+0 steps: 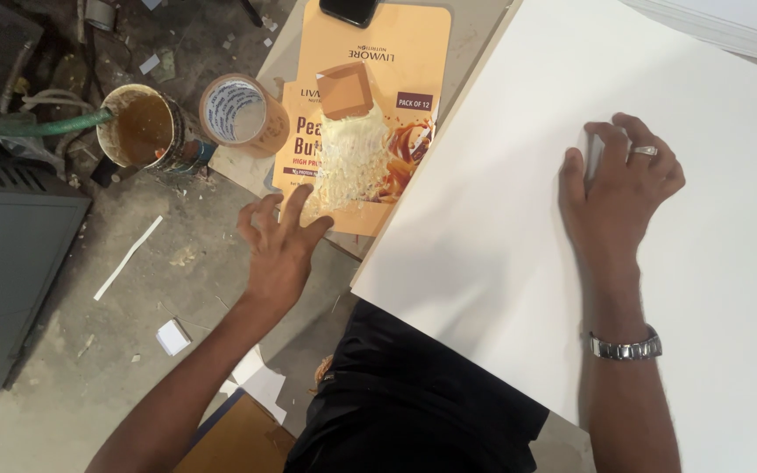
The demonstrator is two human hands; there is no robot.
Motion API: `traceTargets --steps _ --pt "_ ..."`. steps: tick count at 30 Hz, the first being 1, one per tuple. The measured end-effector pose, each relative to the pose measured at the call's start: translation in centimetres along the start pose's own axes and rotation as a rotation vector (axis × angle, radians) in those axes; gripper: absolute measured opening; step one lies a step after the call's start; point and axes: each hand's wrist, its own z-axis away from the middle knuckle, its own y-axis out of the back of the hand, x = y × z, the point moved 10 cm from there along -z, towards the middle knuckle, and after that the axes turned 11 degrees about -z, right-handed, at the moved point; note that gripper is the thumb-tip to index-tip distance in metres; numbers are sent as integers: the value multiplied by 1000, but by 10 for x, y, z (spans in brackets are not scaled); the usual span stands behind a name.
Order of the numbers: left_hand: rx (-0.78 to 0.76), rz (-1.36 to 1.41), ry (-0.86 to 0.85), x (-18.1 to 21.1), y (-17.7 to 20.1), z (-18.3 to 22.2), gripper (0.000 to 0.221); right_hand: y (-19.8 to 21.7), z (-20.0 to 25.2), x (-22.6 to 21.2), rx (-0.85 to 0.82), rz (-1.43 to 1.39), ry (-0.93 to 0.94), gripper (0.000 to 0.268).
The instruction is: The recorder is handling, aligning, and flipping through large white sheets of paper on a cluttered workspace.
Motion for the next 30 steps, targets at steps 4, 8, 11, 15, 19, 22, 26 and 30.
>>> traceTargets --steps 4,8,11,15,19,22,26,30 --pt "13 98 28 -4 -4 -3 41 1 -1 -1 4 1 -5 27" --pt "4 185 35 -3 1 -12 43 0 -1 -1 -9 -17 -17 28" --pt "-18 302 75 -6 -6 -15 54 -2 -2 2 -2 -1 -12 27" --pt "-94 673 235 -21 -11 -18 62 1 -1 1 -11 -10 -33 28" --pt "-236 1162 408 -30 -23 -9 71 0 -1 -1 -13 -13 -12 27" --pt "-272 1659 472 -22 -31 -6 65 0 -1 -1 -9 5 0 27" --pt "-206 1961 508 -22 -28 -11 55 0 0 0 -6 -7 -17 24" --pt "-163 1749 530 -33 -24 -23 47 0 -5 5 -39 15 -133 36"
